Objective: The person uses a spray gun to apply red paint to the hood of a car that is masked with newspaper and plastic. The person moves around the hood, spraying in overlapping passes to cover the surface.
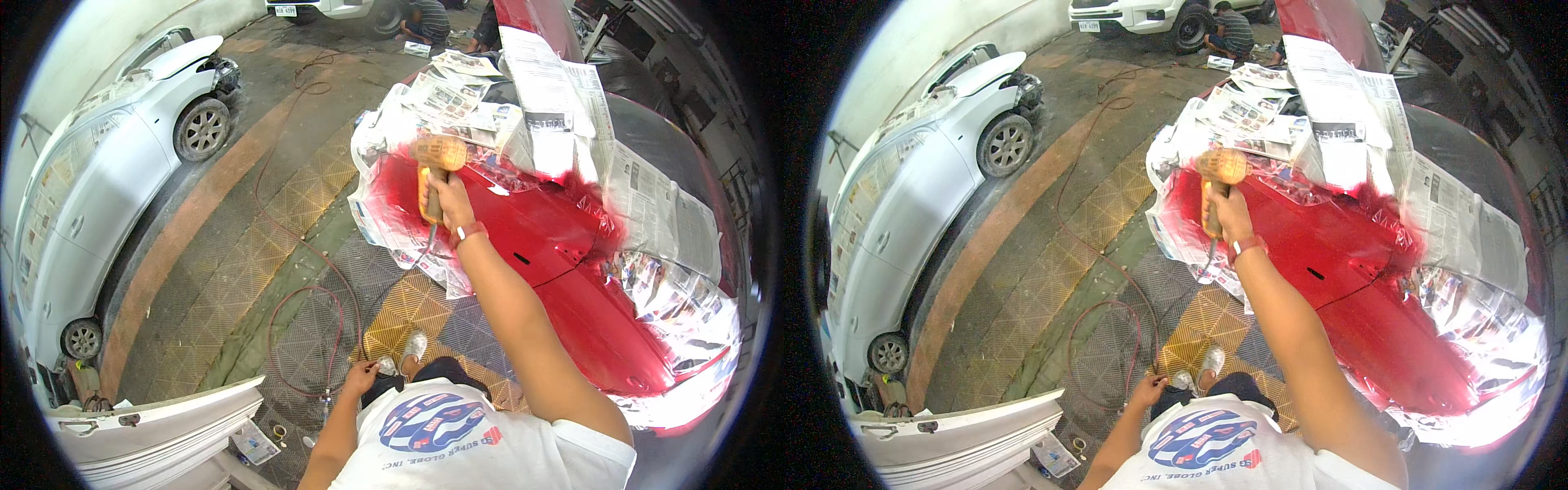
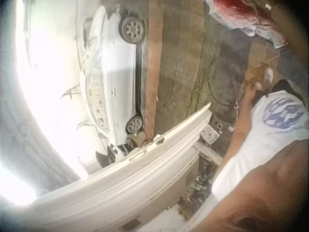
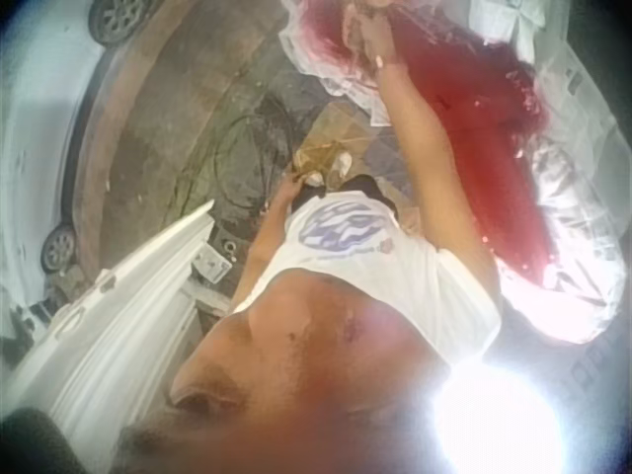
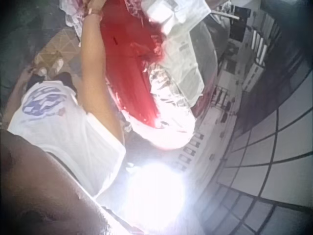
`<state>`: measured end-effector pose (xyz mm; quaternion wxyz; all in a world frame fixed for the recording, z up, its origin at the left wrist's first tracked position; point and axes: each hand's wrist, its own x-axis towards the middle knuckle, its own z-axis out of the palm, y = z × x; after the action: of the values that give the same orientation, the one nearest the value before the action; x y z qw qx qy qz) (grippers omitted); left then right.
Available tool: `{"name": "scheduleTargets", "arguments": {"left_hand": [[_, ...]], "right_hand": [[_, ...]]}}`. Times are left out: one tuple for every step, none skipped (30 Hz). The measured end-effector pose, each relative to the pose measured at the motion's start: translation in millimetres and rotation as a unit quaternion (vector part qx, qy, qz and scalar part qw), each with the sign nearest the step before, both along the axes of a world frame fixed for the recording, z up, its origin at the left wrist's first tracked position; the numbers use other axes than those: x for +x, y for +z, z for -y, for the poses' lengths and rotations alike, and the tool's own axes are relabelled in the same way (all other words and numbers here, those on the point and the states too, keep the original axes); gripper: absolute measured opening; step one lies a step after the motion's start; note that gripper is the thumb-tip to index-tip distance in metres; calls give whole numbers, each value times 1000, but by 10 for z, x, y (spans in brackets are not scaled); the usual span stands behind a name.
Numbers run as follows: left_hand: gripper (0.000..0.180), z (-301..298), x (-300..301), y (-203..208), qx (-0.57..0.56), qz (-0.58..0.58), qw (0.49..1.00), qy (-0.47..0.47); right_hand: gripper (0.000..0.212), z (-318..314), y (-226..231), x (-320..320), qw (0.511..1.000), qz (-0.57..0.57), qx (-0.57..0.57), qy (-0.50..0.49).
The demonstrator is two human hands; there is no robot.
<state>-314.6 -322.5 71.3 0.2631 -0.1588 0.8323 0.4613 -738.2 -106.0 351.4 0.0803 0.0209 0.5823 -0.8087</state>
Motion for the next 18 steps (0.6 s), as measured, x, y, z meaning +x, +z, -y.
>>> {"name": "scheduleTargets", "arguments": {"left_hand": [[49,5,11,15,-3,-1,1000,8],[49,-3,45,26,-6,-1,1000,16],[49,-4,61,36,-8,-1,1000,22],[49,-6,14,-10,-1,-2,1000,11],[49,-6,-36,-98,6,0,1000,1],[49,3,-61,-172,12,1,1000,-12],[49,-32,-127,-178,6,-21,999,-31],[49,-64,-221,-148,0,-39,998,-52],[49,-88,-269,-98,-6,-50,996,-73],[49,-119,-330,-6,-24,-27,996,-80],[48,-135,-378,-97,-7,4,997,-75],[47,-151,-413,-233,33,4,997,-69],[47,-219,-496,-161,31,2,995,-97],[48,-258,-610,-80,25,-4,992,-120],[48,-315,-663,-39,17,-11,988,-150],[48,-356,-722,-11,8,-22,984,-174],[49,-391,-761,2,-1,-32,980,-195],[49,-429,-800,1,-2,-31,976,-215]], "right_hand": [[23,54,75,-42,1000,10,-9,-13],[22,107,175,-45,999,23,-18,-25],[20,121,254,-19,998,34,-27,-41],[21,39,292,19,998,21,-14,-54],[22,-69,291,81,998,10,-1,-67],[23,-208,299,153,997,-2,12,-82],[25,-449,264,245,996,-2,21,-83],[26,-623,267,392,994,-1,37,-107],[26,-776,299,599,990,7,52,-131],[26,-925,337,814,985,15,68,-156],[23,-1092,387,1027,981,22,71,-180],[22,-1276,396,1236,977,20,76,-198],[21,-1522,394,1446,972,15,83,-220],[20,-1738,408,1617,968,5,87,-236],[19,-1994,355,1842,957,4,97,-274],[19,-2148,415,2060,946,14,96,-309],[19,-2310,451,2268,933,7,119,-340],[19,-2449,488,2449,919,1,142,-369]]}}
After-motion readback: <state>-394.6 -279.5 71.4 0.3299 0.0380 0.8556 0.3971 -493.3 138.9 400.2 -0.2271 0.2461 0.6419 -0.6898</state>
